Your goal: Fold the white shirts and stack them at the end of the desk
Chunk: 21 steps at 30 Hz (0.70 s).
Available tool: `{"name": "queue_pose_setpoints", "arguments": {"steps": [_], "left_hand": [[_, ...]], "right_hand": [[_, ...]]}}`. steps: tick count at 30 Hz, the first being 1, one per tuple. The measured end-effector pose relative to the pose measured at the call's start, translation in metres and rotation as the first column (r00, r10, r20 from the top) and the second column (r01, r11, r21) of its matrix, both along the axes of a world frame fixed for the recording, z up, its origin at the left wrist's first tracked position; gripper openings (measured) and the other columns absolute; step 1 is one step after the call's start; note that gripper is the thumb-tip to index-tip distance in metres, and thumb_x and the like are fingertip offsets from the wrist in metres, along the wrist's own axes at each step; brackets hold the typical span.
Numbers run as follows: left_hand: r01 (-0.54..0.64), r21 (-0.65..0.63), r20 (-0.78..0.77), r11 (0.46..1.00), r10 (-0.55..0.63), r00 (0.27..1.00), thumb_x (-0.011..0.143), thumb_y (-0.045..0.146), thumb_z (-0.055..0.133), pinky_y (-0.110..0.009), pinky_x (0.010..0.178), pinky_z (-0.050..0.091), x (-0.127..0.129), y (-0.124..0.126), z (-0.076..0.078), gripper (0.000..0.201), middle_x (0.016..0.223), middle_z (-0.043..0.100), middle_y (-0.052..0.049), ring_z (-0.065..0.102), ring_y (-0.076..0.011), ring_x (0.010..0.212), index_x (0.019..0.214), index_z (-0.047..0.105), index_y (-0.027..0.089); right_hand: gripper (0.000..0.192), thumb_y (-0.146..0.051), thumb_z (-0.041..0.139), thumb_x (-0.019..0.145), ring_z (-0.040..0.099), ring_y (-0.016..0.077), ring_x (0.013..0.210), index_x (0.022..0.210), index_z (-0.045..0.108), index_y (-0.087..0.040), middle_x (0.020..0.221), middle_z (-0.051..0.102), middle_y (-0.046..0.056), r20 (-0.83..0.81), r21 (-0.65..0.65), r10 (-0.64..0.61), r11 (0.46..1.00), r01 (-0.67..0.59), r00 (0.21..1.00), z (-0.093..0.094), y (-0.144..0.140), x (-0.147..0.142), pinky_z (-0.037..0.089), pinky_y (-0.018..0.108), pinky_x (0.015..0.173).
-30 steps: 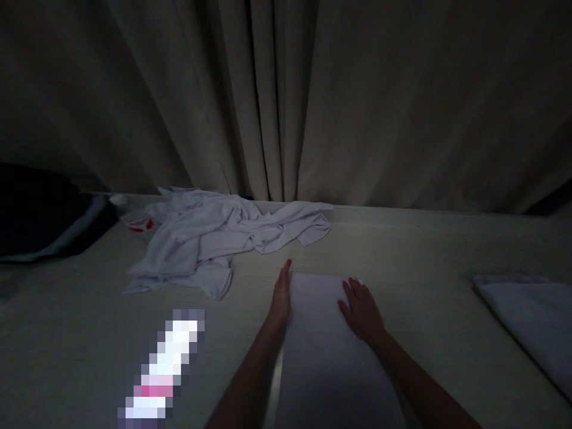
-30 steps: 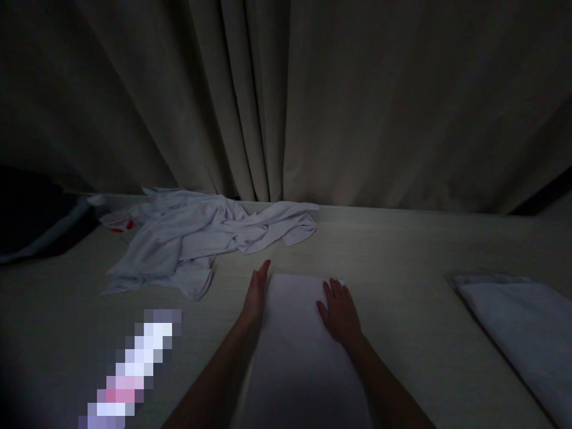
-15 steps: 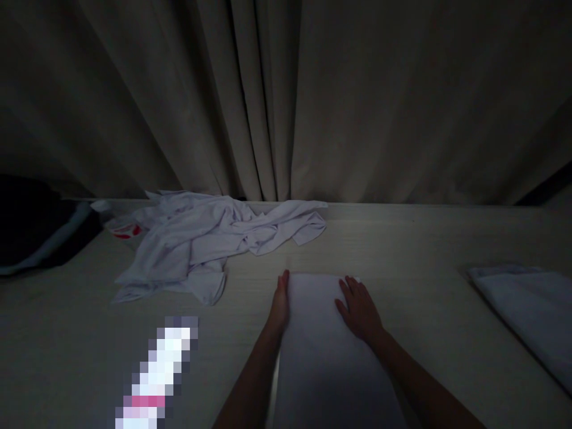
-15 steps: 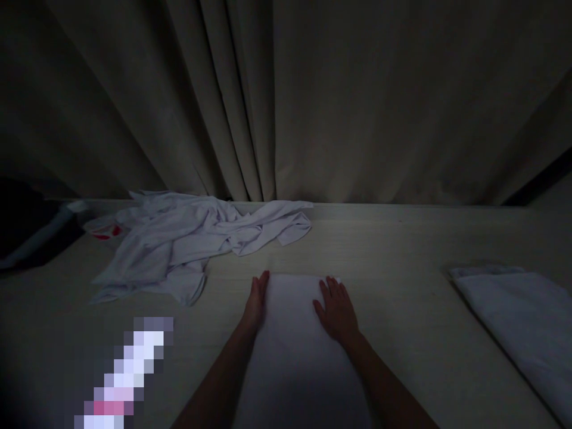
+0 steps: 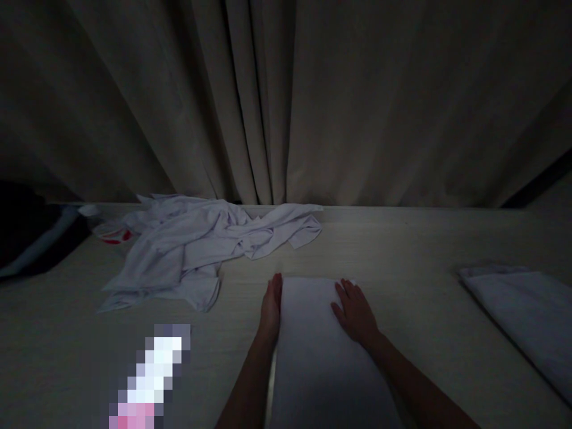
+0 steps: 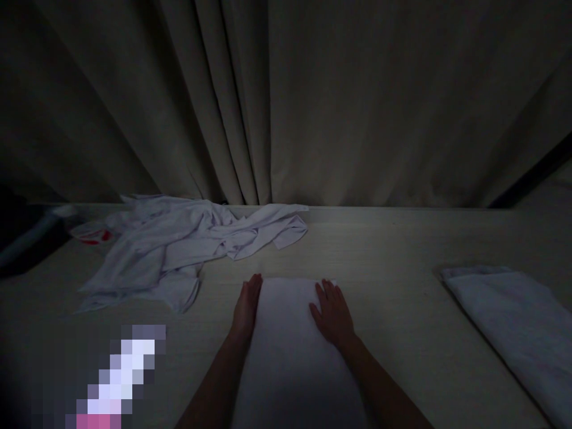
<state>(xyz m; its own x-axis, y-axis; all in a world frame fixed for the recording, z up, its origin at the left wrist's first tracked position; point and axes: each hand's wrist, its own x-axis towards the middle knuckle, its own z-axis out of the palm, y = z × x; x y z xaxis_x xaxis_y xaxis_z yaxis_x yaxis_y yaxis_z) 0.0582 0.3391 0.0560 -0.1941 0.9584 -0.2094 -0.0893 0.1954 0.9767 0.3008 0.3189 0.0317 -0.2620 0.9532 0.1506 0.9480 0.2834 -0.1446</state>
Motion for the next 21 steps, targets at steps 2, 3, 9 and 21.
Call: {"name": "queue_pose_setpoints", "arguments": {"steps": [2,3,9,21], "left_hand": [[0.008,-0.001,0.044,1.000,-0.008,0.999,0.088,0.057,0.005,-0.037,0.113,0.032,-0.002,-0.001,-0.001,0.071,0.150,0.030,-0.008,0.034,-0.0172,0.135,0.141,0.028,0.016],[0.012,0.001,0.061,1.000,-0.012,0.998,0.087,0.058,0.006,-0.038,0.113,0.032,-0.003,-0.002,-0.001,0.072,0.150,0.030,-0.008,0.033,-0.0175,0.135,0.141,0.027,0.016],[0.071,0.015,0.091,0.997,-0.072,0.993,0.085,0.061,0.001,-0.037,0.112,0.034,-0.007,-0.008,0.001,0.076,0.151,0.029,-0.006,0.033,-0.0177,0.135,0.142,0.025,0.017],[0.088,-0.023,0.366,0.996,-0.074,0.928,0.078,0.070,-0.003,-0.035,0.117,0.021,-0.011,-0.018,0.024,0.091,0.150,0.030,-0.009,0.027,-0.0185,0.138,0.141,0.029,0.013]], "right_hand": [[0.061,-0.049,0.028,0.092,0.027,0.0280,0.136,0.138,0.039,-0.012,0.147,0.034,0.016,0.016,-0.002,0.002,1.000,-0.002,1.000,0.002,0.000,0.000,0.020,0.047,0.112],[0.061,-0.049,0.028,0.092,0.028,0.0286,0.136,0.138,0.039,-0.011,0.146,0.035,0.017,0.026,0.000,0.004,1.000,-0.004,1.000,0.004,0.000,0.000,0.020,0.047,0.111],[0.052,-0.038,0.038,0.089,0.033,0.0300,0.132,0.131,0.045,-0.009,0.141,0.041,0.018,0.008,0.097,0.035,0.995,-0.035,0.999,0.045,0.002,-0.033,0.027,0.045,0.107],[0.041,-0.045,0.030,0.092,0.066,0.0226,0.076,0.090,0.062,-0.018,0.084,0.070,0.010,-0.070,-0.246,-0.008,0.969,-0.010,0.997,0.089,0.003,-0.153,0.045,0.033,0.066]]}}
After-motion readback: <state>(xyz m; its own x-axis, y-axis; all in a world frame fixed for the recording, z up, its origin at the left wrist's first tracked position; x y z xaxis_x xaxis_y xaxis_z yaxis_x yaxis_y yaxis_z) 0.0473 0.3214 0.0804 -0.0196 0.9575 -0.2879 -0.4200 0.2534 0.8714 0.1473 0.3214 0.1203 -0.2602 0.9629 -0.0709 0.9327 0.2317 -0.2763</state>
